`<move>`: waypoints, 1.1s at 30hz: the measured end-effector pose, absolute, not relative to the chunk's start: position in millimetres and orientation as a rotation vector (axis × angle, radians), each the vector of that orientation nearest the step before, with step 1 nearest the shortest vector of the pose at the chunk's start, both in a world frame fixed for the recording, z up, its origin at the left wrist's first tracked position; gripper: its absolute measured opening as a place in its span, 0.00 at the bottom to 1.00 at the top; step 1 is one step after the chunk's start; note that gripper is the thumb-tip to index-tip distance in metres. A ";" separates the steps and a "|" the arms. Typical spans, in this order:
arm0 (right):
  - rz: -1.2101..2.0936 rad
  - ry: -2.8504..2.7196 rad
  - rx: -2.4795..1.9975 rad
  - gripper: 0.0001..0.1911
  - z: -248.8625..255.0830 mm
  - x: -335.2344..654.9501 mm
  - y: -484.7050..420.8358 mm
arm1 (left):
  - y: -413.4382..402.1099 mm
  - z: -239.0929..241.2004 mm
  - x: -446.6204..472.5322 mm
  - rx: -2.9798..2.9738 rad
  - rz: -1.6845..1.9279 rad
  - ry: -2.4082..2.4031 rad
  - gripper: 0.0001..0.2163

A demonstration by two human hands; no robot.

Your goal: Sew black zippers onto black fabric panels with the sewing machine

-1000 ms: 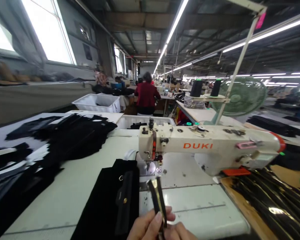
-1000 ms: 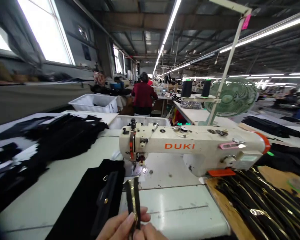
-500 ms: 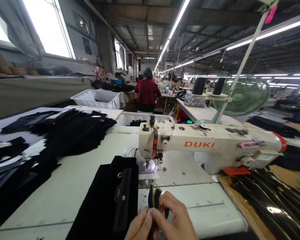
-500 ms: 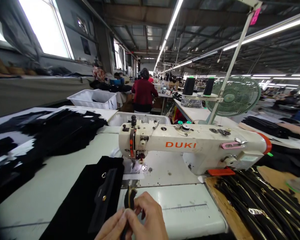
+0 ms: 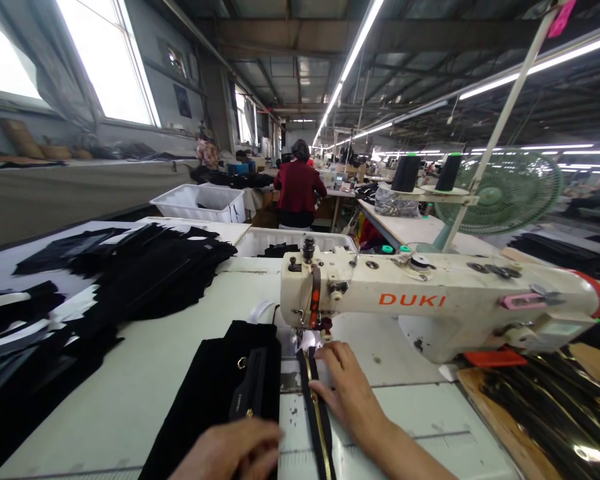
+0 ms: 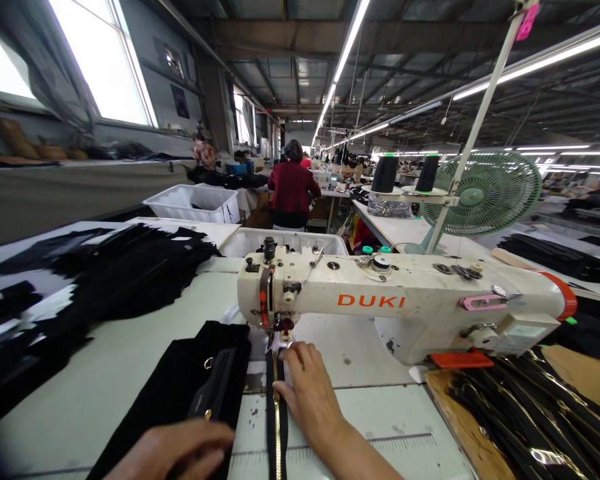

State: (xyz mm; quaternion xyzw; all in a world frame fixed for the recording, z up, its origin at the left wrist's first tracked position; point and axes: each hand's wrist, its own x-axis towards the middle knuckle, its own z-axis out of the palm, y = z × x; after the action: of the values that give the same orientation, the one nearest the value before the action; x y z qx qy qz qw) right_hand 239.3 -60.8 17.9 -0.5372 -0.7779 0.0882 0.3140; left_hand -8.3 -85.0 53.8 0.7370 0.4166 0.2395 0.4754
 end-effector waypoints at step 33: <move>-0.360 -2.174 -1.070 0.11 -14.7 233.4 -55.3 | -41.4 -9.3 13.3 3.170 0.657 1.065 0.35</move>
State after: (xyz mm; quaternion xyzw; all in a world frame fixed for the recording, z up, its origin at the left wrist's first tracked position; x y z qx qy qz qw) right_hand 233.4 -55.3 -14.7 -0.4109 -0.8348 -0.1382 0.3393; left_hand 13.3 -41.4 -9.3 0.9219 0.3098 0.1911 -0.1327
